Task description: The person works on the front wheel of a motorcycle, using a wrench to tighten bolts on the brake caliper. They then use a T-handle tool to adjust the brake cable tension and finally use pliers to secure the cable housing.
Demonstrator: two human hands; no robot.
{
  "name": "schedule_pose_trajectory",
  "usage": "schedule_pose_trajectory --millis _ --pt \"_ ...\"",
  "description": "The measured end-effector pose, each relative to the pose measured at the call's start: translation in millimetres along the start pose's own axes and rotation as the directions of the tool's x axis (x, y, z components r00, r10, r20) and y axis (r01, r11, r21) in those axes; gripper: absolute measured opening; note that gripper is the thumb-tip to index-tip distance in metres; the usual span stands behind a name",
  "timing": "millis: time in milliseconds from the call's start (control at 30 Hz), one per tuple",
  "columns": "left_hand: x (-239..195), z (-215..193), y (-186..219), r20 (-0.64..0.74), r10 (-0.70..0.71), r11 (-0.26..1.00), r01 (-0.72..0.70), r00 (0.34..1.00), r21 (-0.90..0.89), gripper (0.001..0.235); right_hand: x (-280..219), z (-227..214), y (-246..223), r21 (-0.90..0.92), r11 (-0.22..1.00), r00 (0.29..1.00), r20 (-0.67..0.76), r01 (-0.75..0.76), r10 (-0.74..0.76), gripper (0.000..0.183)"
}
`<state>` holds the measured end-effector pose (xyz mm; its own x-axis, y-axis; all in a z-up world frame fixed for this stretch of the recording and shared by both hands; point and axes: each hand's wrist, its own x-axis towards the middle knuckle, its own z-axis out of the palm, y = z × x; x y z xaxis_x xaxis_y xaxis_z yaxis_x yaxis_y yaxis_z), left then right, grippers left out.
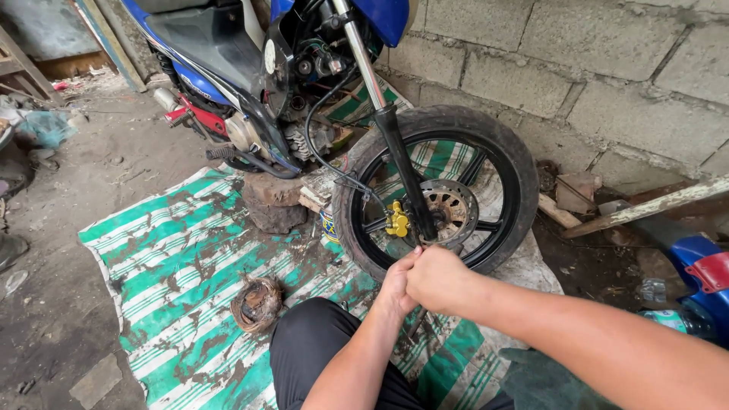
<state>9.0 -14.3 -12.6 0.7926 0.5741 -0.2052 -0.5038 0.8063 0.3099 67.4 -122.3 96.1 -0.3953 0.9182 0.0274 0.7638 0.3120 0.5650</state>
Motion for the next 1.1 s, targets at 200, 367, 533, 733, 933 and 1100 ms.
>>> schedule_pose_trajectory --millis 200,367,533,733,933,1100 --pt "6.1 -11.2 -4.2 0.054 0.019 1.0 -0.021 0.998 0.022 0.02 -7.1 -12.1 17.1 0.164 0.986 0.964 -0.263 0.017 0.027 0.02" --pt "5.5 -14.5 1.2 0.084 -0.021 1.0 0.021 0.996 0.004 0.049 -11.2 -23.9 23.7 0.295 0.941 0.983 0.122 -0.168 0.137 0.036" --pt "-50.3 21.8 18.4 0.07 -0.095 0.986 0.104 0.993 -0.132 0.113 -12.7 -34.9 25.9 0.343 0.894 0.949 0.224 -0.29 0.222 0.052" --pt "-94.3 34.1 4.9 0.152 -0.009 0.895 0.075 0.988 -0.439 0.136 -13.2 -67.6 31.4 0.401 0.856 0.932 0.284 -0.327 0.224 0.034" --pt "-87.5 27.2 12.1 0.21 0.01 0.905 0.081 0.978 -0.417 0.137 -10.8 -87.0 29.5 0.372 0.854 0.911 0.33 -0.365 0.246 0.04" --pt "-84.3 29.7 24.1 0.135 -0.093 0.849 0.15 0.986 -0.507 0.144 -19.7 -111.0 31.8 0.504 0.713 0.864 0.4 -0.487 0.307 0.03"
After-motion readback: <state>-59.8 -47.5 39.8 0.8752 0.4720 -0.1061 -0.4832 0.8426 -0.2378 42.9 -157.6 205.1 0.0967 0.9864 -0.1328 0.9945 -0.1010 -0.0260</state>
